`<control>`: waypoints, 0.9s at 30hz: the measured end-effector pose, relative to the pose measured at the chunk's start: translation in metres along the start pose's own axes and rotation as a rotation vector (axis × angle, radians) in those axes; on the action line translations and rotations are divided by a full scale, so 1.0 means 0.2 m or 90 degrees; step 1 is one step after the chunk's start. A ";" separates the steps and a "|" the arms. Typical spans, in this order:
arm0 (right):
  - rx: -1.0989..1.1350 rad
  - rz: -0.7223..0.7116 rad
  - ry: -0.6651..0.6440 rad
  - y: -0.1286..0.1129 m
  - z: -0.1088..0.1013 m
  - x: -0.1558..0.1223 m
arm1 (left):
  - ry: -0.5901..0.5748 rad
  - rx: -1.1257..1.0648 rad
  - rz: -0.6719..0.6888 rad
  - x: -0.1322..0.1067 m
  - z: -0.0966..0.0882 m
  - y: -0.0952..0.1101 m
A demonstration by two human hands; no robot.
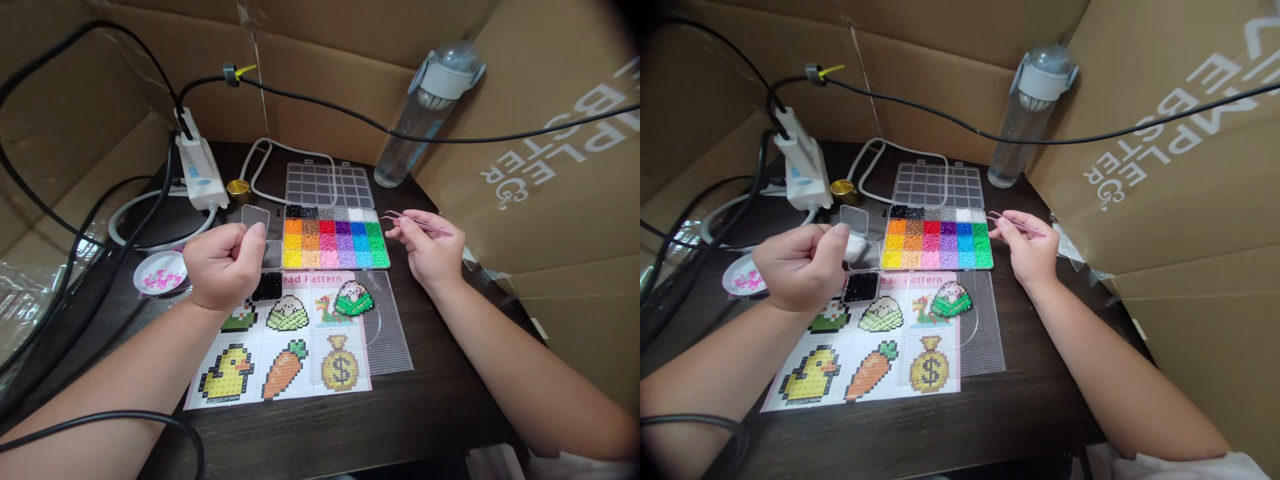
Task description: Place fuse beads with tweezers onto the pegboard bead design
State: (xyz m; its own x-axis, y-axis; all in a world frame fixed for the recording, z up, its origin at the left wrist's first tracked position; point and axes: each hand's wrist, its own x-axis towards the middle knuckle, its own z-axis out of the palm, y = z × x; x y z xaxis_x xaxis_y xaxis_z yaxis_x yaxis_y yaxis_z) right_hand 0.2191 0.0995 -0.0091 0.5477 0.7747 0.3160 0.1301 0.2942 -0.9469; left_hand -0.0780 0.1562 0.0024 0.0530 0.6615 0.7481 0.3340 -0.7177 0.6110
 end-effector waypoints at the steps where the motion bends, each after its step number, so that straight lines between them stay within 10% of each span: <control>1: -0.034 -0.025 0.003 0.01 0.00 0.00 | 0.000 -0.001 -0.004 0.00 0.00 0.00; 6: -0.110 -0.120 -0.002 0.05 0.00 0.01 | -0.008 0.018 -0.031 0.00 -0.01 0.02; 27: -0.168 -0.006 -0.090 0.02 0.05 0.01 | -0.032 0.006 -0.021 0.00 -0.04 0.05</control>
State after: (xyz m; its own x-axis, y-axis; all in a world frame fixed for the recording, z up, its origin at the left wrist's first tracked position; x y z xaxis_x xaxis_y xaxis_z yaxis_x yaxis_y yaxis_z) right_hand 0.2120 0.1074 -0.0120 0.4271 0.8486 0.3121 0.3546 0.1603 -0.9212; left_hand -0.0814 0.1477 0.0102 0.0899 0.6947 0.7137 0.3449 -0.6940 0.6320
